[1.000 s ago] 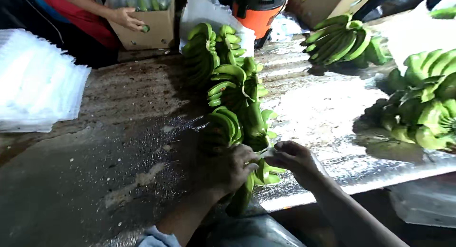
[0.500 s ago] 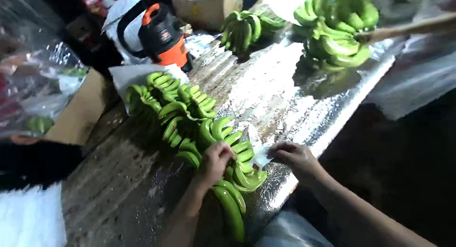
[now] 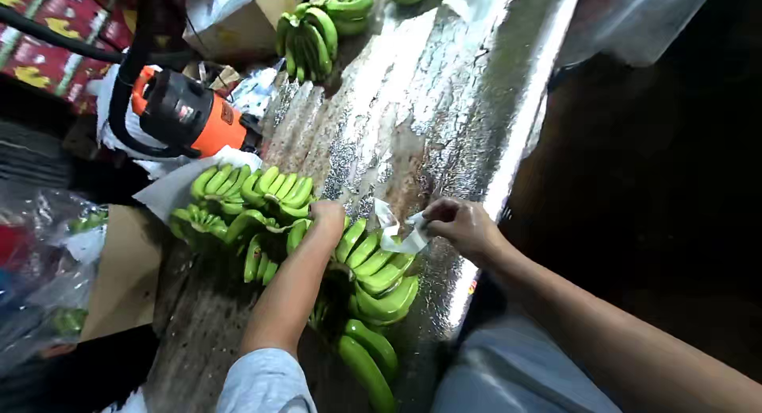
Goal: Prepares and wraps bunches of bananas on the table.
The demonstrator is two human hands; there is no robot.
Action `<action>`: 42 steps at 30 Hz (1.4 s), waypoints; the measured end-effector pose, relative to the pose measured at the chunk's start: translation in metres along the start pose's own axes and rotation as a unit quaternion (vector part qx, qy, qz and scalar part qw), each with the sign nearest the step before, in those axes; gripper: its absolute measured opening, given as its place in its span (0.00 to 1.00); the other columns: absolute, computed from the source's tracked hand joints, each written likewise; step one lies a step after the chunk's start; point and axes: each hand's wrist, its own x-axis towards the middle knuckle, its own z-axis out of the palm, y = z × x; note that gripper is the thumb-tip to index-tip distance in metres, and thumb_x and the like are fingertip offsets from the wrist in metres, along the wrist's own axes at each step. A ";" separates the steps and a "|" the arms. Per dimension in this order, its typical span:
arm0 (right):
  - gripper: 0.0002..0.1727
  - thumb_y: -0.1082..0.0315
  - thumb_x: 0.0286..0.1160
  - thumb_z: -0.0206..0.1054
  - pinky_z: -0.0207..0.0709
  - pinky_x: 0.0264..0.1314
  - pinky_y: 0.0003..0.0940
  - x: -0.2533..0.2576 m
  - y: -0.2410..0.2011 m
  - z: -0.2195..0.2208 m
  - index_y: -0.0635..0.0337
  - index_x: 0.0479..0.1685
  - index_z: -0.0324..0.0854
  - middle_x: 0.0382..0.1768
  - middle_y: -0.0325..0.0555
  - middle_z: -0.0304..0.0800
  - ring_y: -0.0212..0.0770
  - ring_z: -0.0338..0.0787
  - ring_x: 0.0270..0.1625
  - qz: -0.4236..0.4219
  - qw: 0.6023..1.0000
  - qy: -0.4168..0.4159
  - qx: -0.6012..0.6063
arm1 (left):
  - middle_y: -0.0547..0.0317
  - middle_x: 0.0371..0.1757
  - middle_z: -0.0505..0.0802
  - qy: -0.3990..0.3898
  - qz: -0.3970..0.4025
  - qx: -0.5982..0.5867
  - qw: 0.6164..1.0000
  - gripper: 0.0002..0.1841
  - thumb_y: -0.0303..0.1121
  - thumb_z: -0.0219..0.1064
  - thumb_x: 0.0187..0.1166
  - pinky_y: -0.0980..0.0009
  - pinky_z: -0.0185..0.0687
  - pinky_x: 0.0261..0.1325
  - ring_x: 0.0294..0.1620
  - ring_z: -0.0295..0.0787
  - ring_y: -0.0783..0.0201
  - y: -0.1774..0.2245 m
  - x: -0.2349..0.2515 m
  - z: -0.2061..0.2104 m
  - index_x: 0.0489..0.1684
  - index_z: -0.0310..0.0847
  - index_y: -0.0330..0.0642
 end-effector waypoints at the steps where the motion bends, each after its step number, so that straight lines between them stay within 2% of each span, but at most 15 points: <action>1: 0.10 0.80 0.66 0.73 0.87 0.46 0.36 0.003 -0.001 -0.001 0.65 0.46 0.85 0.39 0.48 0.90 0.36 0.90 0.37 0.016 0.999 0.003 0.042 | 0.28 0.68 0.86 0.028 0.013 0.006 1.000 0.17 0.21 0.54 0.85 0.33 0.77 0.65 0.69 0.83 0.30 0.001 0.000 -0.006 0.69 0.78 0.28; 4: 0.10 0.84 0.71 0.67 0.89 0.39 0.32 0.007 -0.004 -0.004 0.70 0.50 0.78 0.41 0.51 0.87 0.36 0.91 0.33 0.074 0.982 0.010 0.173 | 0.35 0.63 0.89 0.154 0.152 -0.130 0.967 0.14 0.28 0.61 0.86 0.41 0.78 0.70 0.67 0.85 0.38 0.002 -0.022 -0.025 0.62 0.85 0.32; 6: 0.10 0.85 0.73 0.64 0.90 0.38 0.33 0.010 -0.001 -0.006 0.71 0.51 0.75 0.42 0.51 0.84 0.37 0.90 0.32 0.099 0.967 0.006 0.234 | 0.42 0.59 0.92 0.197 0.289 -0.300 0.888 0.11 0.30 0.68 0.81 0.52 0.81 0.71 0.64 0.88 0.49 0.010 -0.041 -0.022 0.54 0.90 0.34; 8: 0.10 0.84 0.74 0.63 0.90 0.37 0.32 0.012 0.000 -0.009 0.69 0.51 0.73 0.41 0.50 0.82 0.37 0.89 0.31 0.120 0.954 -0.005 0.274 | 0.45 0.59 0.93 0.215 0.382 -0.384 0.813 0.12 0.29 0.73 0.76 0.56 0.80 0.73 0.66 0.88 0.53 0.025 -0.058 -0.014 0.53 0.92 0.35; 10: 0.10 0.83 0.76 0.62 0.89 0.37 0.32 0.013 0.000 -0.012 0.67 0.53 0.72 0.40 0.48 0.82 0.36 0.88 0.31 0.138 0.945 -0.023 0.297 | 0.46 0.59 0.93 0.246 0.410 -0.367 0.798 0.12 0.29 0.74 0.74 0.53 0.80 0.73 0.66 0.88 0.52 0.037 -0.064 -0.006 0.53 0.93 0.37; 13: 0.10 0.82 0.79 0.60 0.88 0.37 0.30 0.014 0.000 -0.014 0.66 0.54 0.70 0.34 0.45 0.84 0.35 0.89 0.29 0.160 0.932 -0.049 0.323 | 0.48 0.51 0.95 0.329 0.426 -0.335 0.773 0.07 0.27 0.75 0.72 0.51 0.83 0.66 0.59 0.92 0.51 0.045 -0.061 0.003 0.44 0.94 0.38; 20: 0.11 0.82 0.81 0.55 0.88 0.40 0.29 0.017 0.004 -0.016 0.65 0.57 0.67 0.34 0.44 0.84 0.34 0.89 0.30 0.203 0.898 -0.068 0.384 | 0.48 0.47 0.96 0.432 0.466 -0.318 0.703 0.02 0.27 0.76 0.71 0.62 0.86 0.63 0.54 0.93 0.55 0.048 -0.050 0.016 0.31 0.92 0.38; 23: 0.11 0.82 0.81 0.55 0.88 0.40 0.29 0.020 0.006 -0.017 0.65 0.58 0.67 0.35 0.44 0.83 0.34 0.89 0.31 0.215 0.891 -0.066 0.394 | 0.46 0.50 0.95 0.412 0.473 -0.337 0.702 0.04 0.28 0.75 0.73 0.63 0.85 0.66 0.58 0.92 0.55 0.046 -0.048 0.018 0.32 0.91 0.35; 26: 0.11 0.82 0.80 0.55 0.88 0.40 0.29 0.021 0.007 -0.018 0.65 0.57 0.67 0.35 0.44 0.83 0.34 0.89 0.31 0.208 0.895 -0.084 0.386 | 0.43 0.54 0.94 0.369 0.452 -0.385 0.715 0.09 0.29 0.76 0.72 0.61 0.84 0.70 0.62 0.91 0.53 0.044 -0.048 0.019 0.43 0.92 0.32; 32: 0.10 0.83 0.80 0.55 0.88 0.40 0.28 0.021 0.005 -0.015 0.64 0.55 0.68 0.33 0.42 0.84 0.34 0.89 0.30 0.205 0.891 -0.107 0.390 | 0.48 0.46 0.95 0.400 0.469 -0.399 0.679 0.04 0.27 0.76 0.72 0.67 0.85 0.66 0.56 0.92 0.59 0.041 -0.044 0.026 0.33 0.93 0.35; 34: 0.10 0.83 0.80 0.55 0.88 0.40 0.29 0.022 0.007 -0.014 0.64 0.54 0.68 0.34 0.43 0.83 0.34 0.89 0.31 0.204 0.891 -0.102 0.392 | 0.46 0.49 0.94 0.415 0.482 -0.384 0.669 0.05 0.29 0.75 0.74 0.67 0.84 0.68 0.59 0.91 0.58 0.039 -0.045 0.028 0.32 0.92 0.36; 36: 0.09 0.82 0.80 0.56 0.88 0.41 0.30 0.025 0.012 -0.014 0.65 0.54 0.69 0.35 0.44 0.84 0.34 0.89 0.32 0.189 0.905 -0.077 0.372 | 0.43 0.54 0.92 0.378 0.500 -0.390 0.674 0.07 0.30 0.75 0.75 0.66 0.80 0.74 0.65 0.87 0.56 0.033 -0.049 0.027 0.31 0.92 0.36; 39: 0.09 0.81 0.80 0.60 0.86 0.40 0.30 0.036 0.028 -0.022 0.70 0.54 0.75 0.39 0.48 0.85 0.34 0.88 0.32 0.152 0.945 0.012 0.289 | 0.45 0.56 0.90 0.209 0.481 -0.457 0.718 0.06 0.27 0.73 0.74 0.70 0.77 0.73 0.66 0.84 0.63 0.016 -0.052 0.023 0.33 0.90 0.30; 41: 0.08 0.82 0.80 0.58 0.85 0.41 0.30 0.044 0.042 -0.032 0.70 0.52 0.78 0.41 0.48 0.84 0.33 0.85 0.32 0.136 0.959 0.059 0.243 | 0.48 0.50 0.90 0.084 0.393 -0.439 0.804 0.07 0.26 0.69 0.78 0.70 0.83 0.61 0.53 0.87 0.66 0.004 -0.041 0.016 0.42 0.87 0.27; 42: 0.08 0.82 0.80 0.58 0.85 0.42 0.31 0.047 0.049 -0.039 0.70 0.51 0.80 0.41 0.49 0.84 0.34 0.85 0.33 0.131 0.963 0.075 0.222 | 0.46 0.50 0.90 0.016 0.343 -0.387 0.856 0.09 0.27 0.67 0.82 0.65 0.83 0.61 0.51 0.88 0.62 0.000 -0.031 0.011 0.48 0.85 0.27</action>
